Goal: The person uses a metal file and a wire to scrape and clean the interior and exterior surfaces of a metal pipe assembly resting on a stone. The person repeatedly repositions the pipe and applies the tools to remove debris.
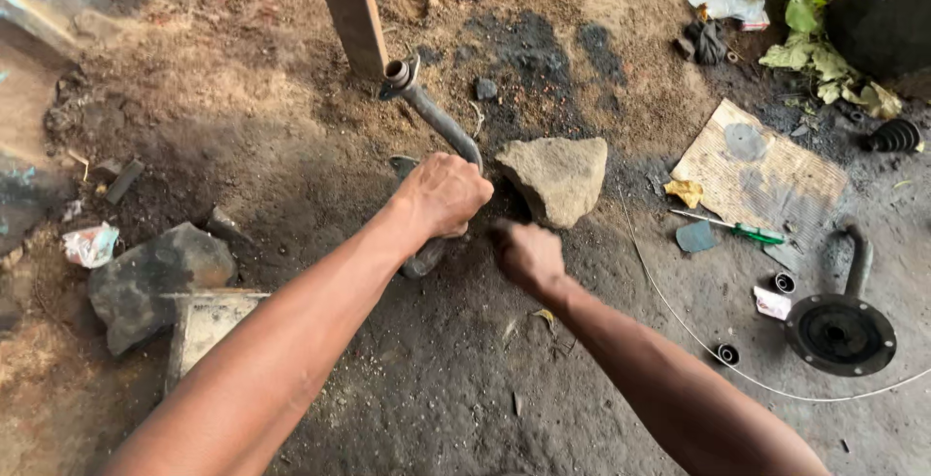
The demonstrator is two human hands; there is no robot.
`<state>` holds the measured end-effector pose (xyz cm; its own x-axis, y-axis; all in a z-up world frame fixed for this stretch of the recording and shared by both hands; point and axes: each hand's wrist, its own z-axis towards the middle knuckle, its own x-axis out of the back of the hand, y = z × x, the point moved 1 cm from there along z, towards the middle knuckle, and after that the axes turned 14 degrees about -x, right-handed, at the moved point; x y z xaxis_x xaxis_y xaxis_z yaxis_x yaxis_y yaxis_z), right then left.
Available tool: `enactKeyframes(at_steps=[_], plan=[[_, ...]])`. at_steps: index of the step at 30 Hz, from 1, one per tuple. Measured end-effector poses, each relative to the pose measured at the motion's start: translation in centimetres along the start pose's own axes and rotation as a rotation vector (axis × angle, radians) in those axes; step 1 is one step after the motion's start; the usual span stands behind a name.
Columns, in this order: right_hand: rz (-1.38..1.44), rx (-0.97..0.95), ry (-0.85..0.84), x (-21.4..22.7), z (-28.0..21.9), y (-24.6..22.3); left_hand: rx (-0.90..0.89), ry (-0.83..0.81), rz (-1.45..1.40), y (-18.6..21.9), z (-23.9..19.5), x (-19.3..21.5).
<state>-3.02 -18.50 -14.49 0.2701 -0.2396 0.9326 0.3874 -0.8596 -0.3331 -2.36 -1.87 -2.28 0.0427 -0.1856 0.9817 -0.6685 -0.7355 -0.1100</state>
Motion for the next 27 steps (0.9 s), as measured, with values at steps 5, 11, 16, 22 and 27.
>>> enactKeyframes(at_steps=[5, 11, 16, 22, 27], plan=[[0.213, 0.056, -0.215, -1.6, -3.1, -3.7, 0.040, -0.076, -0.045, -0.4, -0.1, 0.1], [1.000, -0.410, -0.596, -2.9, -5.6, -6.2, 0.034, -0.006, -0.027, -0.6, -0.3, -0.4], [0.830, -0.575, -0.553, -3.3, -5.8, -7.8, 0.059, -0.082, -0.049, -0.6, -0.2, -0.6], [0.809, -0.472, -0.637, -4.9, -6.5, -8.1, 0.097, -0.101, -0.077, -0.7, 0.0, -0.2], [0.448, -0.329, -0.397, -0.9, -4.5, -5.4, 0.165, -0.089, -0.328, -2.1, -1.5, 0.5]])
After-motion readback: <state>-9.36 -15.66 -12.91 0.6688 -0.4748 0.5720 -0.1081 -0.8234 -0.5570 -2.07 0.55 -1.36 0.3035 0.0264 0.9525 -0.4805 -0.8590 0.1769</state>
